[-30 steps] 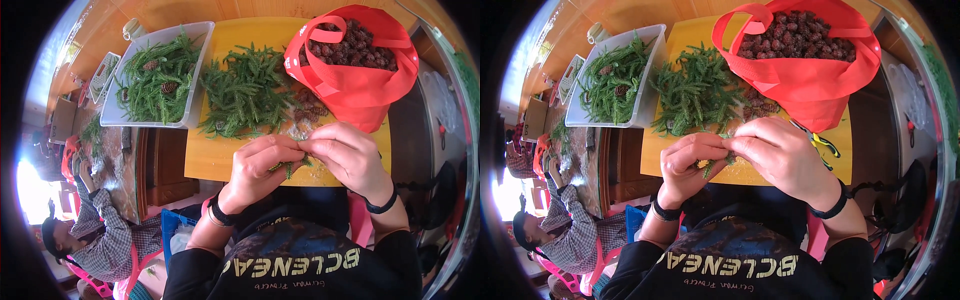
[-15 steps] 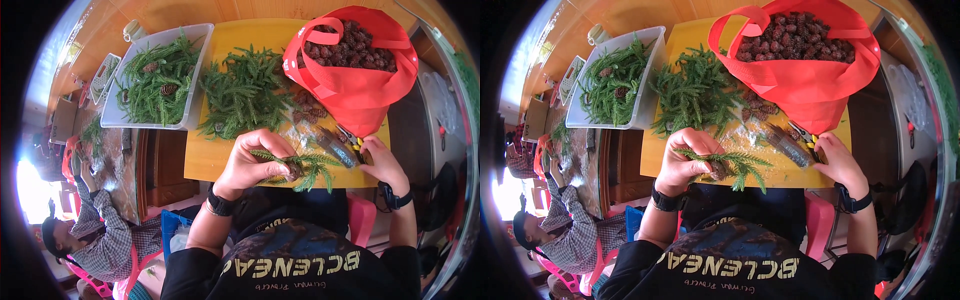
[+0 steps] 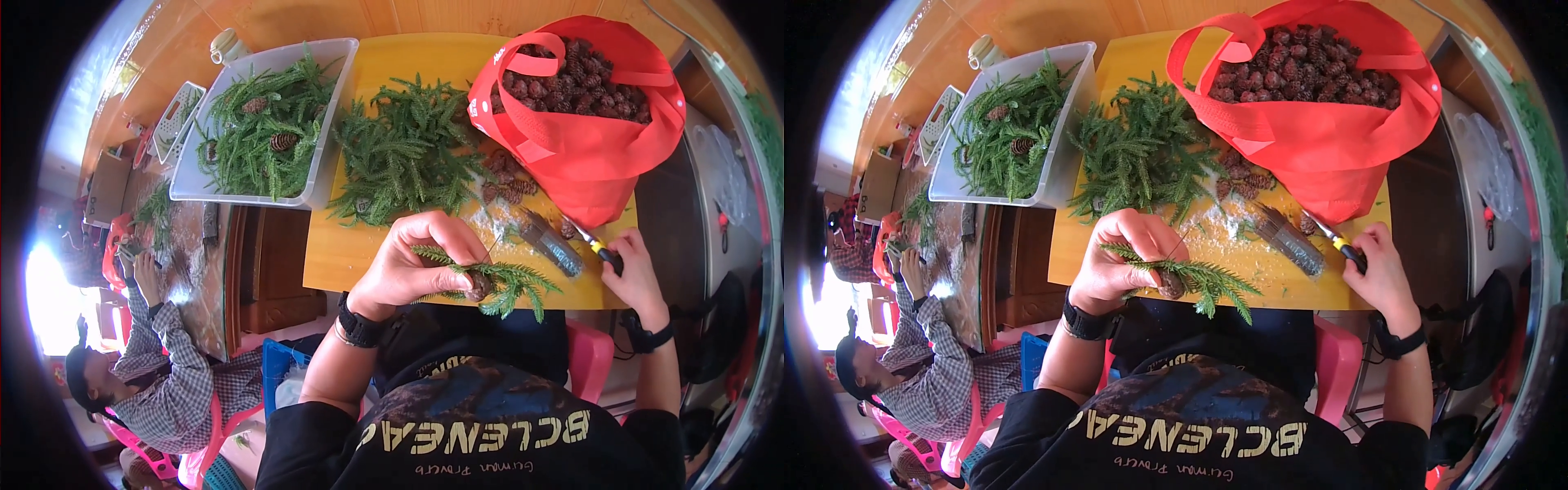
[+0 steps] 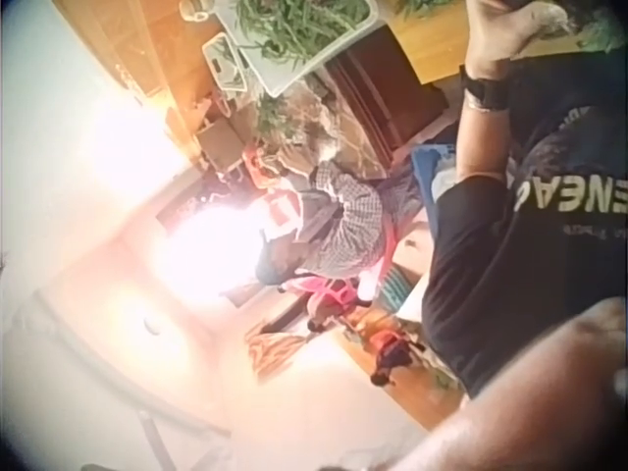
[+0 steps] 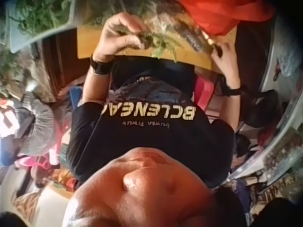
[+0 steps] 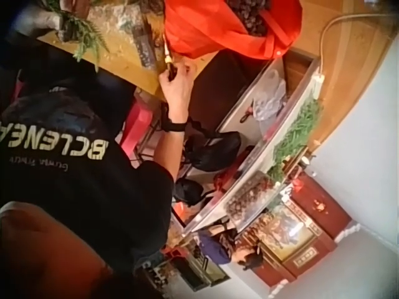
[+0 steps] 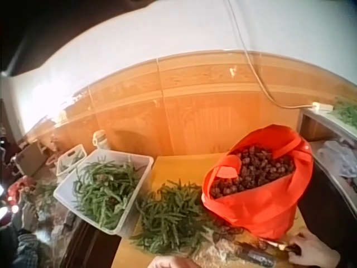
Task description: Trimming small evergreen branches using hand pruners and placing the cuttings into a container.
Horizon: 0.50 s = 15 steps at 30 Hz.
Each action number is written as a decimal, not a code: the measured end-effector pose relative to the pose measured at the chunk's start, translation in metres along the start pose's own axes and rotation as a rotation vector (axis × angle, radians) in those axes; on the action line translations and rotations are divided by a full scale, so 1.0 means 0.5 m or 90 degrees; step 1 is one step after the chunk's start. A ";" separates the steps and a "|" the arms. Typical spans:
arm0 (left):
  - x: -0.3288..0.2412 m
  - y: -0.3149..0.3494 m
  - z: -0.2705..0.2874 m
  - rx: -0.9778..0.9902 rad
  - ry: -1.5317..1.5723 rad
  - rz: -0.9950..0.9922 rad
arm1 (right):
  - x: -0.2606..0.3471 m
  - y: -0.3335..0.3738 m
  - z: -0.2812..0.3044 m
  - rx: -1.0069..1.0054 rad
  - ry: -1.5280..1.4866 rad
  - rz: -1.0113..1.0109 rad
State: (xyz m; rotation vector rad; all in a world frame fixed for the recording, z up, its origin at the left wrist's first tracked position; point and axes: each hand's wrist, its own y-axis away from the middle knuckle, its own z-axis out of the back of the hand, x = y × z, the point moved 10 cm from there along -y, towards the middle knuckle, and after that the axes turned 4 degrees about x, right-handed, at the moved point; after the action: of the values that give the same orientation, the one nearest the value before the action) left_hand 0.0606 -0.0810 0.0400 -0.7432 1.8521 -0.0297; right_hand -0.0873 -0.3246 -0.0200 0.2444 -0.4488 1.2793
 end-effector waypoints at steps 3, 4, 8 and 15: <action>0.007 -0.001 0.007 0.020 0.031 0.004 | -0.009 0.011 0.025 0.083 -0.062 -0.087; 0.010 -0.003 -0.001 0.061 0.074 0.005 | -0.001 0.015 0.037 0.061 -0.123 -0.062; 0.017 -0.010 -0.026 0.100 0.134 0.013 | 0.064 0.020 0.041 0.173 -0.321 -0.114; 0.023 -0.013 -0.031 0.126 0.107 0.025 | 0.225 -0.018 0.027 0.290 -0.398 0.117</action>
State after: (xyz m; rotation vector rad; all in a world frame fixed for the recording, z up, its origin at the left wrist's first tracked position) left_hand 0.0481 -0.0967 0.0391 -0.5808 1.9887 -0.2533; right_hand -0.0569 -0.2353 0.0433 1.0229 -0.7161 1.4663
